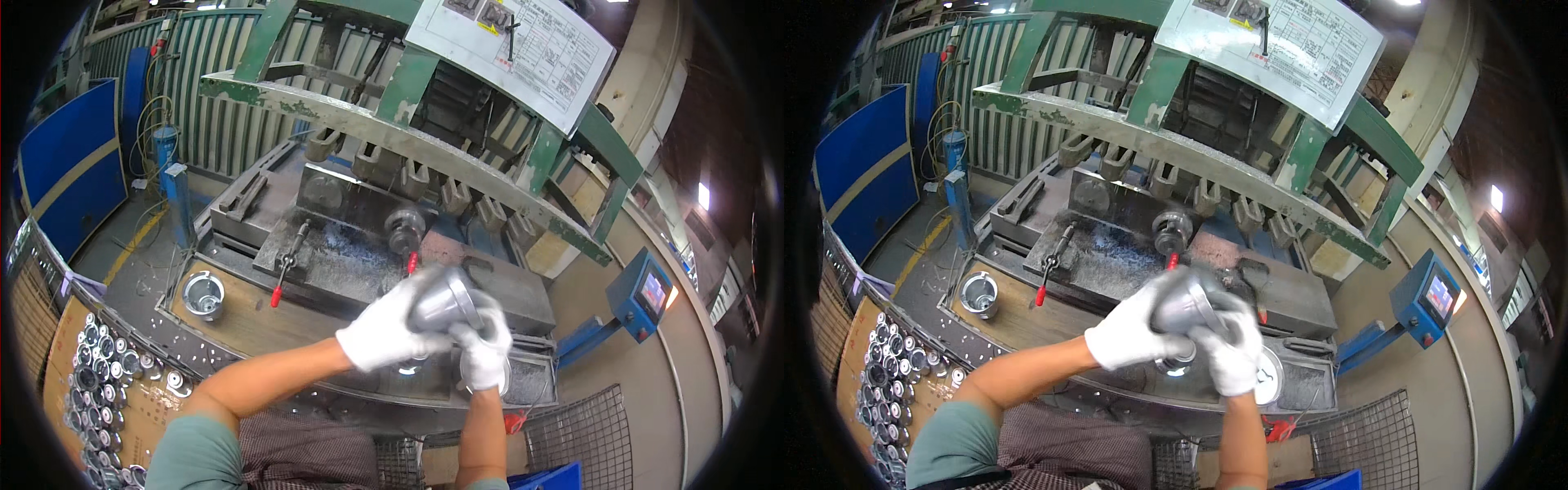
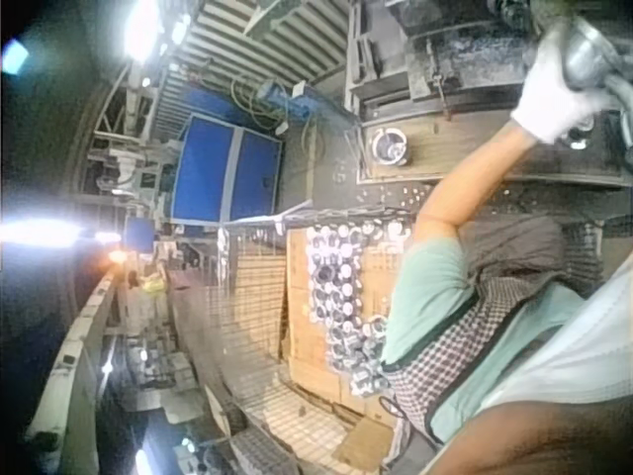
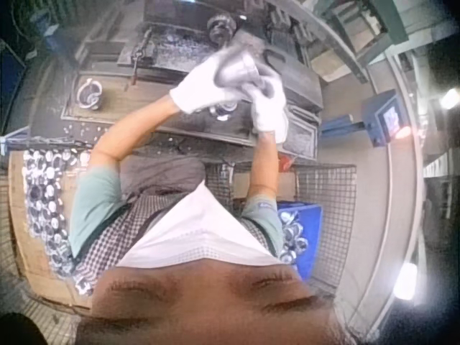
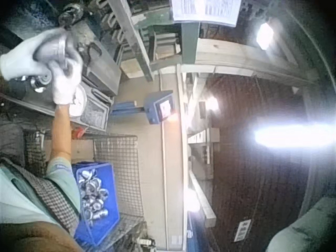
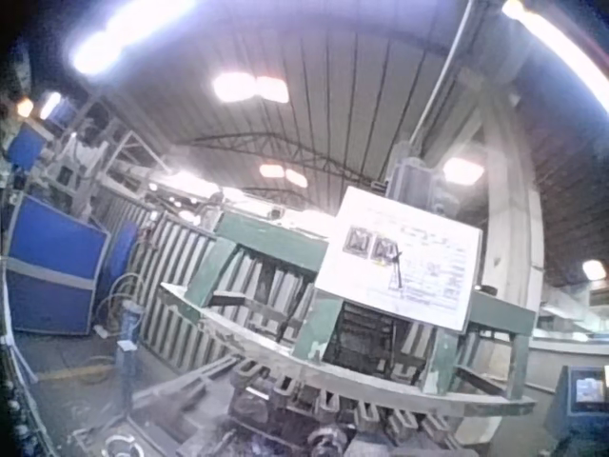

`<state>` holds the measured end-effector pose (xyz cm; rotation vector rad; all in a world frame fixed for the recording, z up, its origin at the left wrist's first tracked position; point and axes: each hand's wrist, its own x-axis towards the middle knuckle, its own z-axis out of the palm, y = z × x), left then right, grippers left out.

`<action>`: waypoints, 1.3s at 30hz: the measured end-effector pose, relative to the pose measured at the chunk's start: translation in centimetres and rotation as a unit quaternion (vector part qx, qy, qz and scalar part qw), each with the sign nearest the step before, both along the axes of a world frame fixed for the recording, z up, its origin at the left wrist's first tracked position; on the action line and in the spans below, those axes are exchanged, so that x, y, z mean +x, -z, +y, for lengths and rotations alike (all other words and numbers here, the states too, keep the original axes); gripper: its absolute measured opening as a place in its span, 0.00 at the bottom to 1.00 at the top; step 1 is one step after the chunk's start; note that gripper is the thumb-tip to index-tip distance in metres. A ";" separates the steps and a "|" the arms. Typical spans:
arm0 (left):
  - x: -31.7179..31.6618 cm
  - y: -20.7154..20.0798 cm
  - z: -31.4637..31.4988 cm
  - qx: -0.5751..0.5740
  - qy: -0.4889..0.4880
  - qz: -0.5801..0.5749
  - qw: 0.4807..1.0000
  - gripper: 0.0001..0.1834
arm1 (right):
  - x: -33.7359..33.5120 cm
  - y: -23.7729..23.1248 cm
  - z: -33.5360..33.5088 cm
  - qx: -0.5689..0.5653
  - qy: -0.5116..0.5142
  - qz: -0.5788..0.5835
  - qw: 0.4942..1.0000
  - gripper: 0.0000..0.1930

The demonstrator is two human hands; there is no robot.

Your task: The person operates an industrial pressing machine to format metal components, sorting them from a storage bin into the machine and then into collection crates by hand.

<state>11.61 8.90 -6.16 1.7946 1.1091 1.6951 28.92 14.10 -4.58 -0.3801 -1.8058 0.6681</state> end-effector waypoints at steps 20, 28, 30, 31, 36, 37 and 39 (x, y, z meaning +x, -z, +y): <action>-18.4 2.6 16.8 -0.348 -0.491 0.256 0.757 0.41 | -21.1 7.5 -4.7 0.288 0.080 -0.544 0.784 0.05; -24.0 0.6 9.2 -0.228 -0.267 -0.286 0.892 0.31 | -29.2 2.7 3.9 0.038 0.224 -0.227 0.947 0.13; -23.5 1.3 6.1 -0.135 -0.261 -0.268 0.917 0.26 | -30.6 3.4 5.0 0.006 0.211 -0.216 0.953 0.14; -22.8 1.7 4.8 -0.094 -0.256 -0.282 0.920 0.23 | -31.1 3.2 5.8 0.028 0.204 -0.181 0.962 0.14; -13.5 6.4 -5.5 0.052 -0.358 -0.063 0.930 0.16 | -29.4 1.9 4.7 0.088 0.233 -0.330 0.910 0.16; -11.7 7.4 -8.4 0.041 -0.357 -0.046 0.932 0.16 | -29.0 1.8 4.1 0.107 0.234 -0.338 0.905 0.17; -10.7 8.7 -13.3 0.060 -0.373 0.081 0.922 0.16 | -28.9 1.4 3.6 0.158 0.229 -0.320 0.906 0.18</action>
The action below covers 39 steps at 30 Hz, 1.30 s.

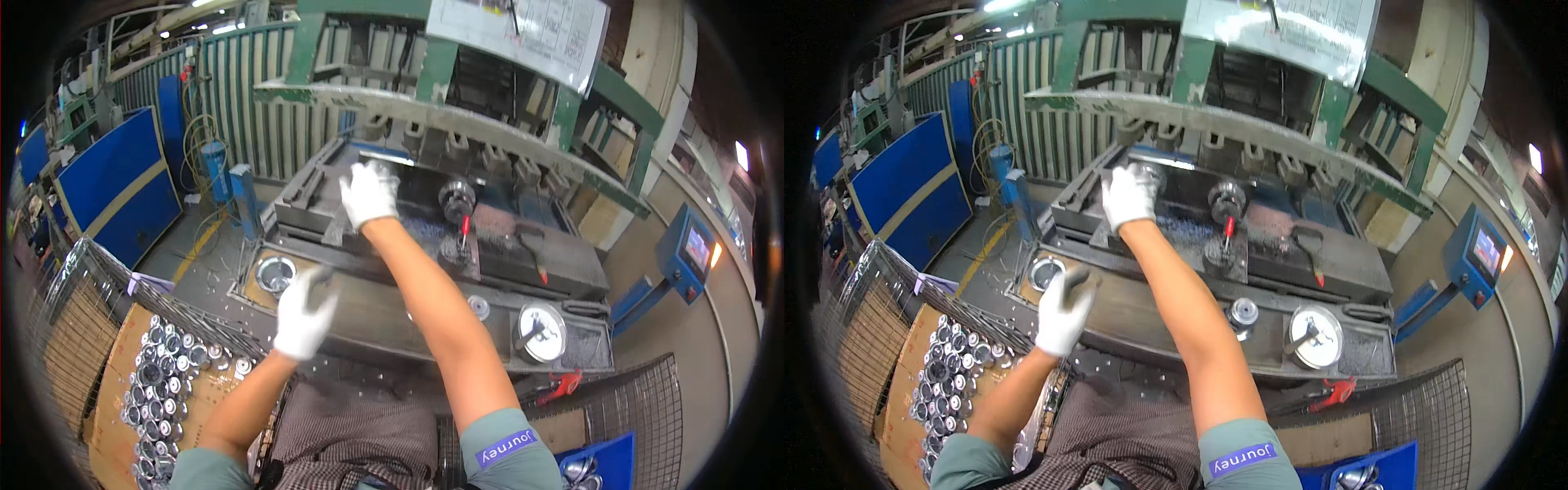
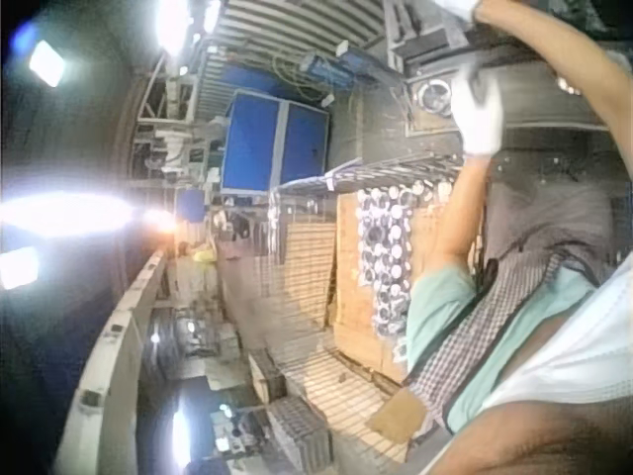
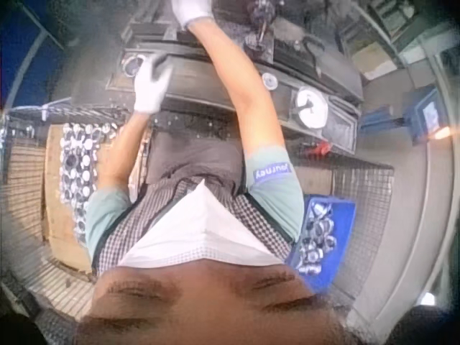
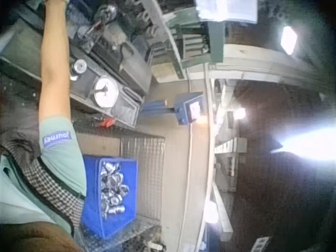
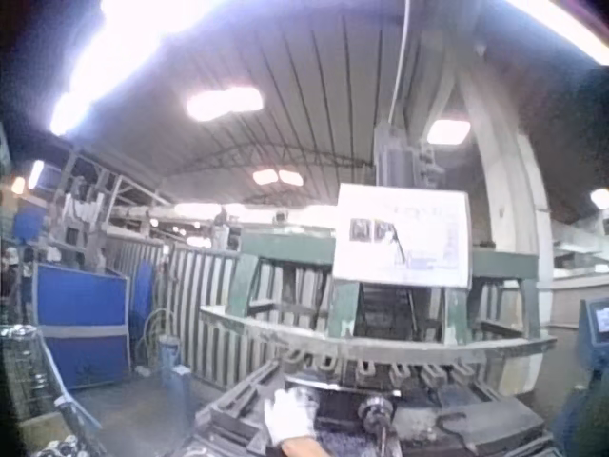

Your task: The person operates an industrial pressing machine to format metal components, sorting them from a storage bin into the machine and then into collection crates by hand.

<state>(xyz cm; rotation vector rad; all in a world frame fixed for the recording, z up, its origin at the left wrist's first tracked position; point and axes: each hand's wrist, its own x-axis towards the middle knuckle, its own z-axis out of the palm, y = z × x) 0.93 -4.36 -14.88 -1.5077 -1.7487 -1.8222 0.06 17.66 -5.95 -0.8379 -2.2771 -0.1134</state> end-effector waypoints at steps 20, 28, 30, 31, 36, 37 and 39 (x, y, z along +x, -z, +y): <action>-13.0 7.5 -8.5 -0.089 -0.304 0.029 0.948 0.07 | 10.8 8.9 -11.3 0.127 -0.167 0.229 0.951 0.19; -12.9 7.6 -8.5 -0.067 -0.252 -0.025 0.965 0.09 | 29.0 19.4 -17.5 -0.064 0.029 0.141 0.987 0.18; -11.6 6.9 -7.9 0.022 -0.251 -0.044 0.967 0.12 | 32.8 20.9 -19.0 -0.104 0.080 0.142 0.981 0.18; -10.4 6.5 -7.3 0.032 -0.247 -0.076 0.966 0.14 | 34.4 21.4 -19.7 -0.130 0.116 0.122 0.977 0.19; 0.7 4.6 -0.9 -0.105 0.015 0.177 0.979 0.19 | 36.7 22.2 -20.7 -0.178 0.165 0.082 0.967 0.27; 3.1 4.2 1.6 -0.181 0.090 0.175 0.963 0.21 | 36.3 21.9 -20.4 -0.170 0.154 0.086 0.970 0.28; 7.1 3.3 6.2 -0.191 0.140 0.230 0.944 0.26 | 34.9 21.3 -19.8 -0.220 0.108 0.127 0.961 0.30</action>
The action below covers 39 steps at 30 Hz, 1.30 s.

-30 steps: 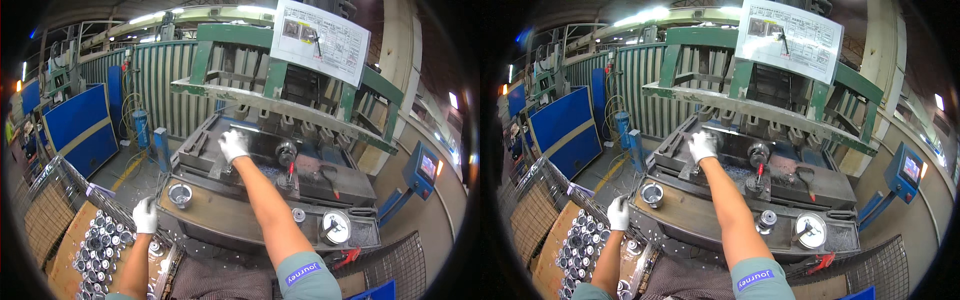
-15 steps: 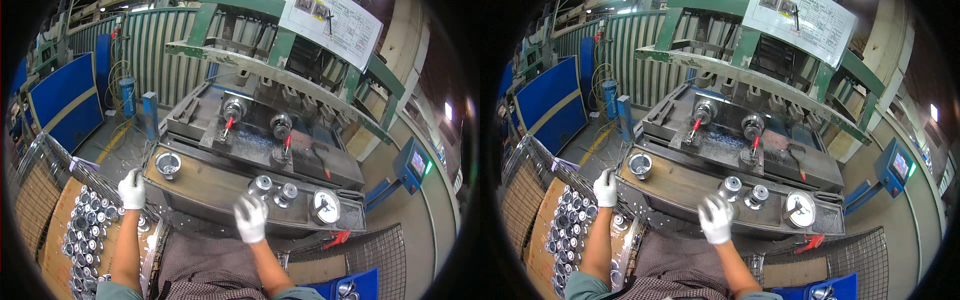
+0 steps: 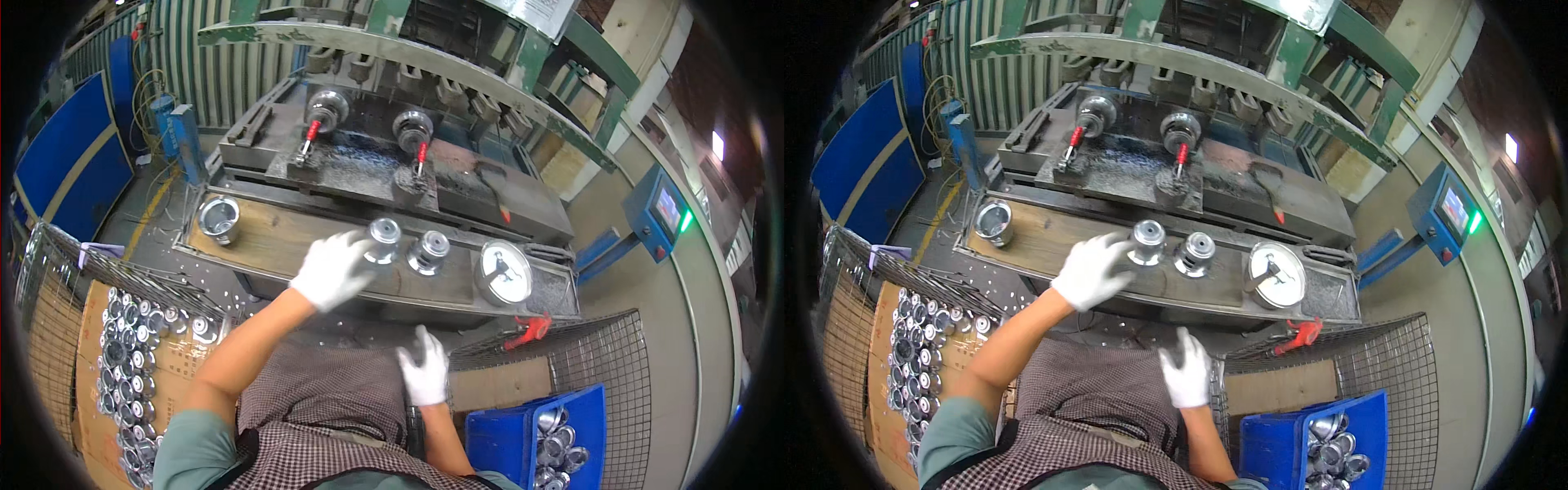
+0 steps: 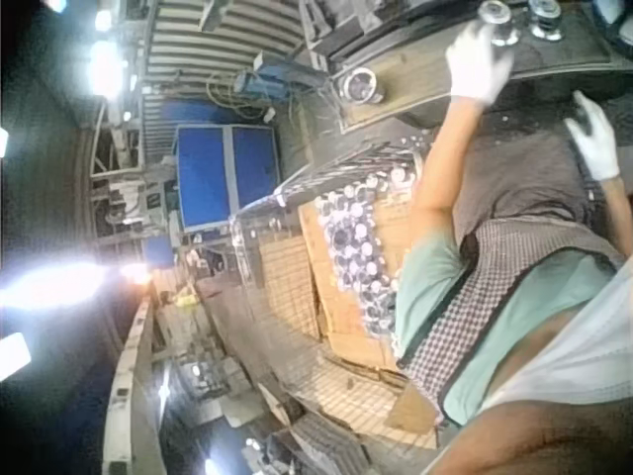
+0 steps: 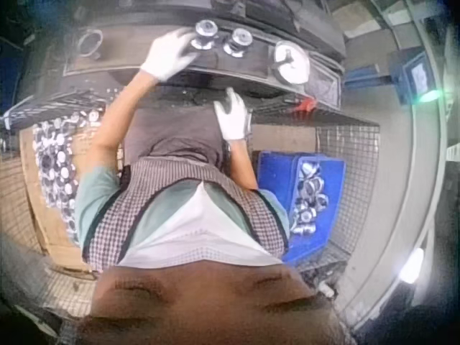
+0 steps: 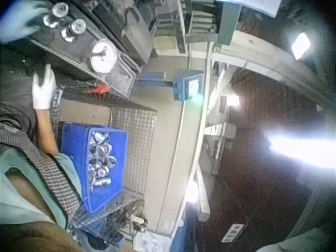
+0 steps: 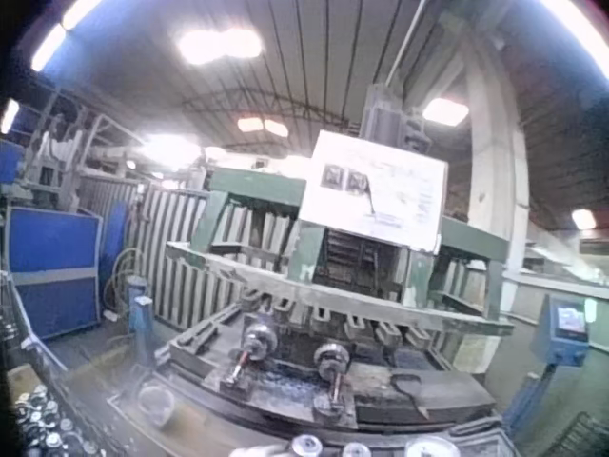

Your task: The person operates an industrial pressing machine to format metal components, sorting them from a storage bin into the machine and then into collection crates by hand.

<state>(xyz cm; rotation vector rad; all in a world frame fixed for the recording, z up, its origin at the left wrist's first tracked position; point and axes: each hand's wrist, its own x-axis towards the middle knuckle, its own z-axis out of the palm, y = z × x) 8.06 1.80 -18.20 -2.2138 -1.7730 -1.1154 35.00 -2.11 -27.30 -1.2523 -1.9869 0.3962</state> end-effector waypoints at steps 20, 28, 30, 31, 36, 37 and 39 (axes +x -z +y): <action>2.3 4.8 -8.4 -0.203 0.092 -0.948 0.227 0.39 | -4.6 -7.4 15.1 0.085 0.069 -0.143 0.984 0.45; 2.0 4.8 -10.7 -0.143 0.066 -0.960 0.232 0.40 | -5.5 -9.6 12.7 0.034 0.067 -0.081 0.994 0.38; 1.6 4.9 -10.7 -0.129 0.036 -0.968 0.212 0.40 | -4.2 -7.8 8.0 -0.104 0.060 0.242 0.963 0.43; 1.5 4.9 -10.6 -0.128 0.008 -0.965 0.229 0.40 | -2.7 -7.5 5.7 -0.182 -0.023 0.330 0.926 0.40; 3.0 5.0 -9.4 -0.158 -0.077 -0.953 0.248 0.40 | -1.4 -4.8 0.4 -0.428 -0.100 0.425 0.792 0.28; 3.4 5.0 -9.2 -0.160 -0.043 -0.957 0.239 0.40 | -1.2 -4.5 0.1 -0.251 -0.071 0.152 0.954 0.25; 4.4 5.1 -9.1 -0.178 -0.056 -0.953 0.240 0.40 | -1.0 -4.2 0.4 -0.534 -0.037 0.592 0.603 0.27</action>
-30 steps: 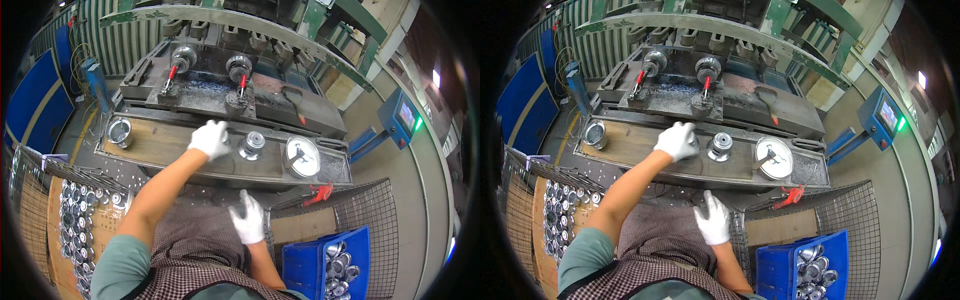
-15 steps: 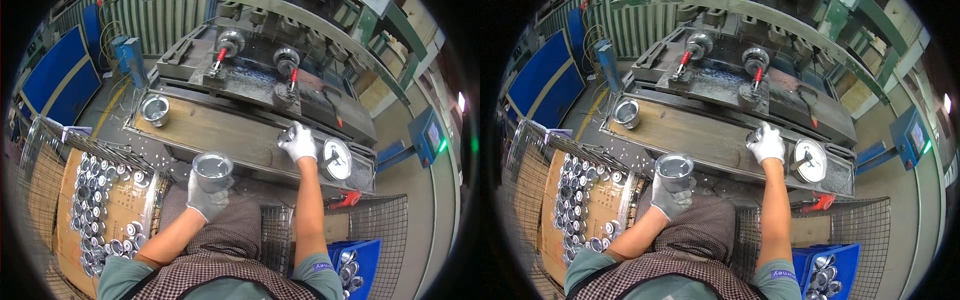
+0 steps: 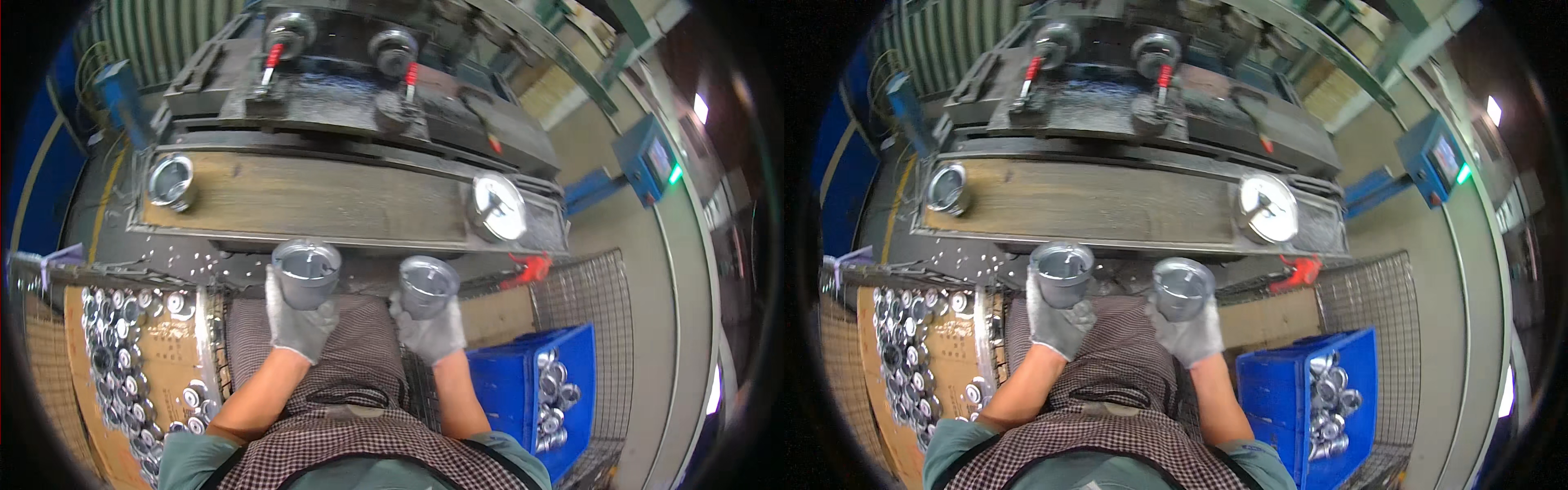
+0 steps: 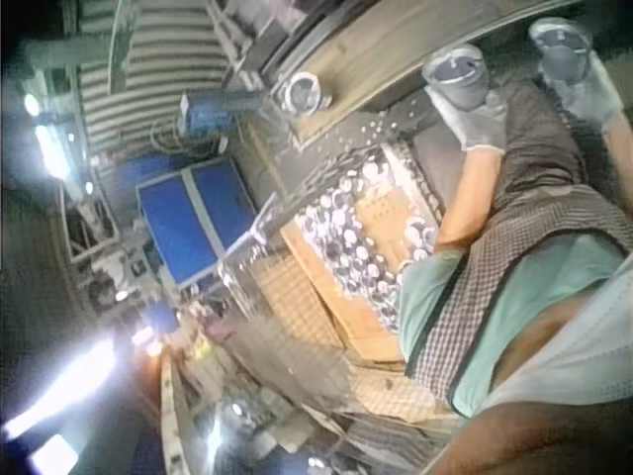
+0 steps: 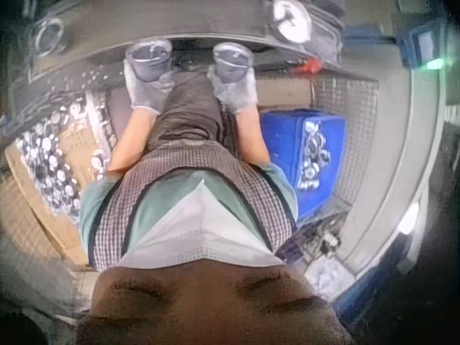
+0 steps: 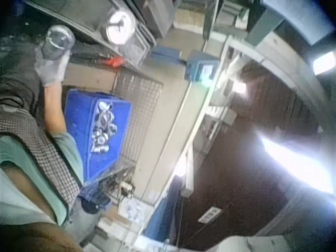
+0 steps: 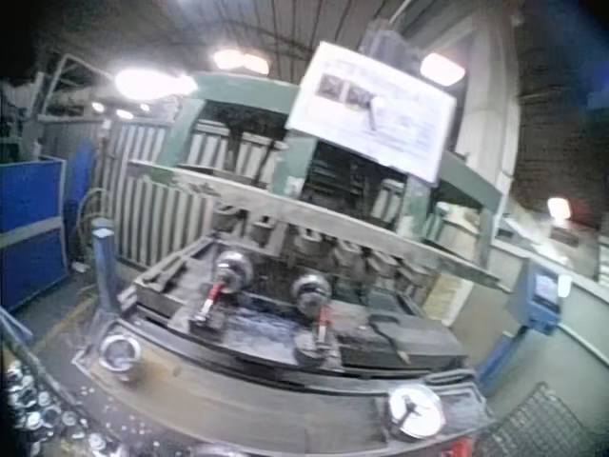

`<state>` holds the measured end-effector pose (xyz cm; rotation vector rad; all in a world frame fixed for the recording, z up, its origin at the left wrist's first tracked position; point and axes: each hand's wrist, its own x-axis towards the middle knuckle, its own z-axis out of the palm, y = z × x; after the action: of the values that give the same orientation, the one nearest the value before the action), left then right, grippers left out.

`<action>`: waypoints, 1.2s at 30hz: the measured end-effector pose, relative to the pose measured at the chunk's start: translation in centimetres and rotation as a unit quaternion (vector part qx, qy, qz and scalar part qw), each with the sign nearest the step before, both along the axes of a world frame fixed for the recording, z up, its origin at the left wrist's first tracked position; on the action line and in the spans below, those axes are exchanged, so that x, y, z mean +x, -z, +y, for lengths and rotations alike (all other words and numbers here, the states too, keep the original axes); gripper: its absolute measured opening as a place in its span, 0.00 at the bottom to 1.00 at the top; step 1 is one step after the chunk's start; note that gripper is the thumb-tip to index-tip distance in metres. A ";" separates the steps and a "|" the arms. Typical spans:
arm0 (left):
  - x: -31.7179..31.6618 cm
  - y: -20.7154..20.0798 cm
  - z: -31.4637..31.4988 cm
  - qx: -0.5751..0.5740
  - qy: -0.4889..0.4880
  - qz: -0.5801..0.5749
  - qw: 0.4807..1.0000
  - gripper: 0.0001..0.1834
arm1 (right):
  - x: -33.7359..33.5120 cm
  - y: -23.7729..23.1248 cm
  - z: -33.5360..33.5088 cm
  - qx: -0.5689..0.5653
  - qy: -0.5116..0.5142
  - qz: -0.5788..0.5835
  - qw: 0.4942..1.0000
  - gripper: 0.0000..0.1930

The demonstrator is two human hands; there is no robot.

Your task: The person operates an industrial pressing machine to format metal components, sorting them from a storage bin into the machine and then into collection crates by hand.

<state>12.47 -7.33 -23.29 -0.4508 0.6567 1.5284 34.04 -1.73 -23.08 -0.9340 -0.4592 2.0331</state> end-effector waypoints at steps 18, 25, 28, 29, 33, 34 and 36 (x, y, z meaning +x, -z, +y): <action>2.3 4.8 -1.7 -0.017 0.104 0.033 0.994 0.38 | 21.7 -7.9 -3.6 0.232 0.388 -0.654 0.607 0.32; 1.8 11.4 -3.9 0.059 0.280 -0.002 0.958 0.42 | 37.9 -7.1 -14.7 -0.197 0.332 -0.748 0.540 0.41; 1.3 13.3 -4.3 0.092 0.301 0.018 0.949 0.42 | 41.0 -3.0 -17.8 -0.232 0.352 -0.656 0.626 0.31; 1.4 13.7 -4.3 0.160 0.323 -0.002 0.933 0.42 | 41.6 -2.5 -18.1 -0.277 0.353 -0.675 0.586 0.32; 3.1 12.6 -2.6 0.084 0.248 0.262 0.929 0.36 | 38.3 -5.2 -16.2 -0.245 0.249 -0.871 0.345 0.32; 3.7 11.4 -1.9 0.059 0.241 0.247 0.937 0.34 | 36.1 -7.2 -15.0 -0.171 0.268 -0.839 0.443 0.28; 6.1 8.4 -0.1 0.055 0.294 0.193 0.935 0.32 | 29.2 -9.9 -13.0 0.151 0.223 -0.802 0.533 0.25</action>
<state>18.61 -7.46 -31.74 0.1420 0.9073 1.0700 63.28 -14.70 -13.23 -2.1788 -1.2413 0.0337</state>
